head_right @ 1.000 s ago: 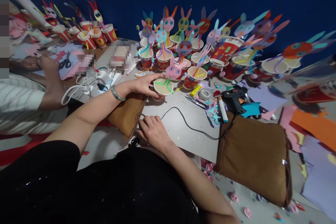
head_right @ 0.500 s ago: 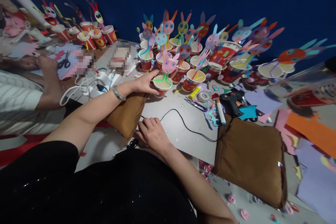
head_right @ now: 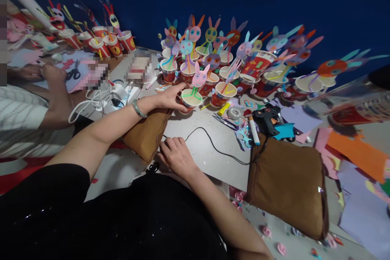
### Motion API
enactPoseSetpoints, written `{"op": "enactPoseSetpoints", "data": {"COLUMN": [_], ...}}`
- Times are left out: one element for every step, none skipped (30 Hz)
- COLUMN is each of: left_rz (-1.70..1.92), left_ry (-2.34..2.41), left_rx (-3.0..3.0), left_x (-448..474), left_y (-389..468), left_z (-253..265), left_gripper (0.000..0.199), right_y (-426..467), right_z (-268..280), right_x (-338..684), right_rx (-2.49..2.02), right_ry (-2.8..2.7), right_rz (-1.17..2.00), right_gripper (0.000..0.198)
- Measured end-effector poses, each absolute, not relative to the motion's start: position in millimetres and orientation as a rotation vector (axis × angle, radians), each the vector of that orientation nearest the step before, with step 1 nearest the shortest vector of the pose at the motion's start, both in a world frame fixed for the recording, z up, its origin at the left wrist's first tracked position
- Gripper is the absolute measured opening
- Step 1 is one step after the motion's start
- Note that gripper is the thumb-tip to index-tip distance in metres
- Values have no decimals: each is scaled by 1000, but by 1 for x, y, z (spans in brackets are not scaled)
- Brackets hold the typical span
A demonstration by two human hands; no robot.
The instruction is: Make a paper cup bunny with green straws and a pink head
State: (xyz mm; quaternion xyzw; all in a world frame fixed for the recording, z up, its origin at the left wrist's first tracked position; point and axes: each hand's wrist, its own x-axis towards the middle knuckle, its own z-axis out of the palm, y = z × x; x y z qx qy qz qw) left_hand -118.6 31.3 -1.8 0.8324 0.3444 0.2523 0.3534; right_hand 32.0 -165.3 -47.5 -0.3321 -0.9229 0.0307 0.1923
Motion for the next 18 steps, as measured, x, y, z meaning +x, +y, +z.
{"op": "enactPoseSetpoints", "data": {"left_rz": [659,665,667,669,672,682,703,730,755,771,774,764,744,723,708,701,699,696], "left_ry": [891,891,893,899,908,919,928,936,944,958,976,993,1003,1004,994,976,955,936], "left_rx": [2172,2193,2212,2226,2234,2236,2234,2229,2223,2217,2211,2205,2198,2190,2182,2175,2169,2165], "left_x": [-118,-117,-117,-116,-116,-116,-116,-116,-116,-116,-116,-117,-117,-117,-116,-116,-116,-116], "left_y": [31,30,30,30,30,31,32,33,35,37,39,41,42,44,44,45,45,45], "left_z": [-2,-2,-2,-2,-3,-3,-4,-5,-5,-6,-7,-7,-8,-8,-9,-9,-9,-10], "left_gripper": [88,85,83,81,80,80,81,82,82,83,83,84,84,84,84,84,84,83], "right_y": [-165,-165,-165,-165,-165,-165,-165,-165,-165,-165,-165,-165,-165,-165,-165,-165,-165,-165], "right_z": [-48,-48,-48,-48,-49,-49,-49,-49,-49,-49,-49,-49,-49,-49,-49,-49,-49,-49], "right_x": [32,32,32,32,32,32,32,32,32,32,32,32,32,32,32,32,32,32], "right_rx": [-931,-931,-932,-932,-930,-928,-927,-927,-926,-926,-929,-930,-931,-934,-935,-934,-931,-927], "right_ry": [-2593,-2595,-2594,-2592,-2590,-2587,-2584,-2584,-2585,-2587,-2588,-2588,-2587,-2587,-2586,-2584,-2582,-2580], "right_rz": [83,79,76,74,72,69,66,64,61,59,57,54,52,52,51,50,51,51], "right_gripper": [23,23,23,23,24,24,24,23,23,23,24,25,25,26,26,26,26,26]}}
